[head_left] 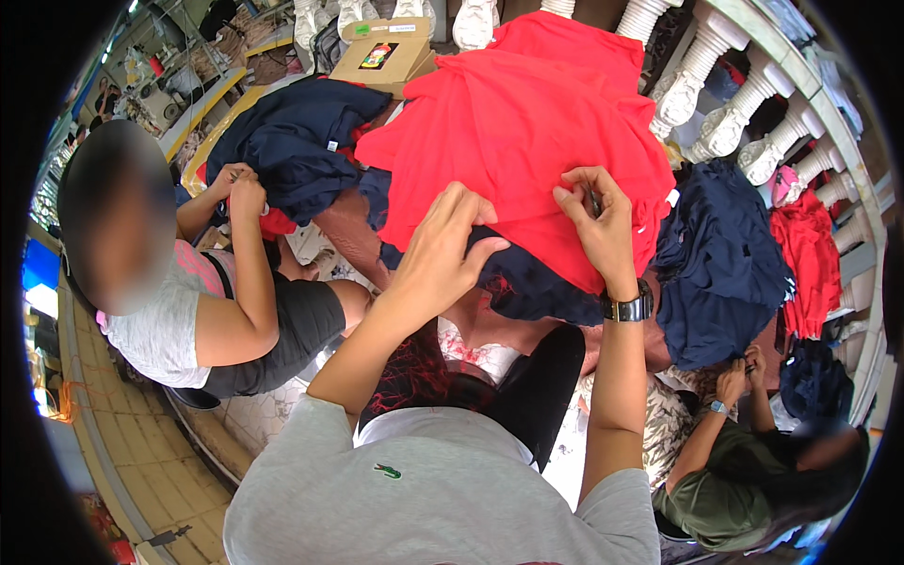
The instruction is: The person uses a small pair of scissors to trim loose threads and tags from a red garment. They repeatedly lift and turn the fabric to access different areas, carefully snipping small imperfections while seated on the floor.
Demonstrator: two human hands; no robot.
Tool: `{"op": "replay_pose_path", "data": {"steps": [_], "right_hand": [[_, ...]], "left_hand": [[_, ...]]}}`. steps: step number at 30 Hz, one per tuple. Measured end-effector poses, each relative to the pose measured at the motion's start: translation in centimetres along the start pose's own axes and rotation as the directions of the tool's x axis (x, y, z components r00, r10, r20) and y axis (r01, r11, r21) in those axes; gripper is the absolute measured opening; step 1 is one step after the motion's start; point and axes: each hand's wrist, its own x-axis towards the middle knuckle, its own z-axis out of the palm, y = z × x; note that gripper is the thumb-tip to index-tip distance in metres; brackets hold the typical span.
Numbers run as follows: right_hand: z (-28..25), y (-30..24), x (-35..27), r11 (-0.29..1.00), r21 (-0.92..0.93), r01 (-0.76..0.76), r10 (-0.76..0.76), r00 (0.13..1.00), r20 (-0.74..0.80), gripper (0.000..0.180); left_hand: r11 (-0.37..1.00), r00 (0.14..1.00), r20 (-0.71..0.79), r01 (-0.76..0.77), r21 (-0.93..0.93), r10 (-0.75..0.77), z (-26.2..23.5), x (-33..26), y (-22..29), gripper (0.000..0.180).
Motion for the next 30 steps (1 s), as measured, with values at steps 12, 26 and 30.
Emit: {"op": "replay_pose_path", "data": {"steps": [12, 26, 30], "right_hand": [[-0.6, -2.9, -1.3, 0.835, -0.509, 0.21, -0.227, 0.973, 0.03, 0.029], [-3.6, -6.6, -0.5, 0.731, -0.672, -0.121, 0.106, 0.992, -0.063, 0.027], [-2.1, -7.6, -0.4, 0.861, -0.495, -0.119, 0.133, 0.991, -0.008, 0.029]], "left_hand": [[0.995, 0.979, -0.198, 0.071, 0.067, -0.057, -1.9, -0.1, -3.4, 0.019], [0.998, 0.999, 0.002, -0.054, 0.014, 0.054, -5.2, -1.0, -5.1, 0.015], [0.999, 0.98, -0.196, 0.022, -0.047, -0.031, -4.1, 0.7, -3.6, 0.021]]}}
